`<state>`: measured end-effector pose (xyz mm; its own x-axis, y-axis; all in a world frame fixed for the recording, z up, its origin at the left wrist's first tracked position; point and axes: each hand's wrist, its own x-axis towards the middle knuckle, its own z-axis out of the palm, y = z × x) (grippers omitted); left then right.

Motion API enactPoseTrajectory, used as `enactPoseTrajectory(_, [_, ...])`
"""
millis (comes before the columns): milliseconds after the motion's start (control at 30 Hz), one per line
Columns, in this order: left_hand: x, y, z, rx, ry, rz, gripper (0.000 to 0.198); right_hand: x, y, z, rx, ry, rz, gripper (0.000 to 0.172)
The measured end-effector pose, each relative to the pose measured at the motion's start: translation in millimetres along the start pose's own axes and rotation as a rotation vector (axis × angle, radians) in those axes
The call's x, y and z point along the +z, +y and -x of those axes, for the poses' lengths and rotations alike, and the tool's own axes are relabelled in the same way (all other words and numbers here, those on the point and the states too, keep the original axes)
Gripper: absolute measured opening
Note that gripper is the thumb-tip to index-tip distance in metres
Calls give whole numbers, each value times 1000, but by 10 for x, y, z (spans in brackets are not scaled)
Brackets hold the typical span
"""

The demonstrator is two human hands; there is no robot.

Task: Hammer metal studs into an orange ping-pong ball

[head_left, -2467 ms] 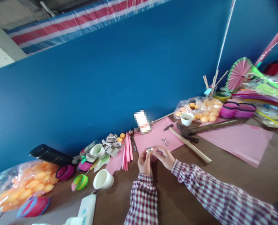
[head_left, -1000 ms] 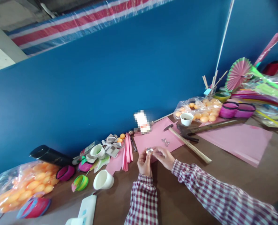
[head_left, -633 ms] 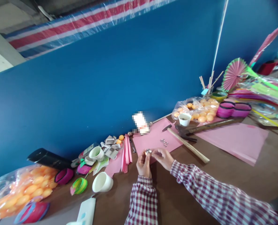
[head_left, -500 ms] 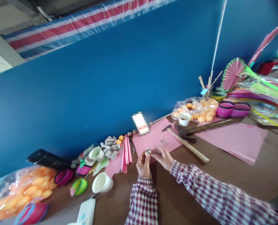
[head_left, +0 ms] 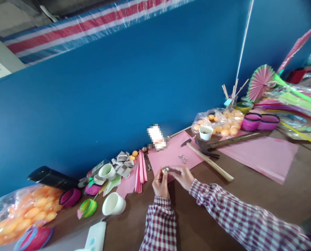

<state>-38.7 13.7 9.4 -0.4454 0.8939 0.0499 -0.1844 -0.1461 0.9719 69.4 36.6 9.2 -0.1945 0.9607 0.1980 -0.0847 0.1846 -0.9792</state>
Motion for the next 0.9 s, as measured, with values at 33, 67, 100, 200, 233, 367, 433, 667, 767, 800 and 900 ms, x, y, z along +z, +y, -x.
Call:
enactPoseTrajectory(33, [-1, -4, -1, 3, 2, -2, 30, 2, 2, -1, 4, 2, 3, 37])
enactPoseTrajectory(67, [-3, -9, -3, 6, 4, -3, 30, 4, 2, -1, 6, 3, 4, 37])
enactPoseTrajectory(100, [-5, -14, -4, 8, 4, -2, 31, 6, 0, -3, 8, 4, 1, 37])
enactPoseTrajectory(200, [-7, -23, -1, 12, -3, -1, 32, 13, -9, -7, 19, 6, -20, 36])
enactPoseTrajectory(233, [-7, -23, 2, 12, -7, -1, 32, 15, -13, -9, 23, 7, -29, 36])
enactPoseTrajectory(367, [-3, -26, 12, -13, -5, 21, 33, 24, -31, -19, 31, 10, -51, 35])
enactPoseTrajectory(433, [-2, -37, 7, -48, -1, 78, 35, 29, -45, -25, 33, 16, -54, 35])
enactPoseTrajectory(667, [-8, -92, -36, -162, -64, 223, 37, 41, -60, -16, 32, 11, -86, 32])
enactPoseTrajectory(767, [1, -62, -21, -162, -90, 191, 38, 46, -36, -5, 14, 33, -55, 31])
enactPoseTrajectory(800, [6, -43, -12, -151, -97, 165, 38, 48, -27, -1, 9, 38, -45, 31])
enactPoseTrajectory(900, [23, 21, 17, -121, -111, 102, 40, 55, -9, 11, 6, 46, -15, 33])
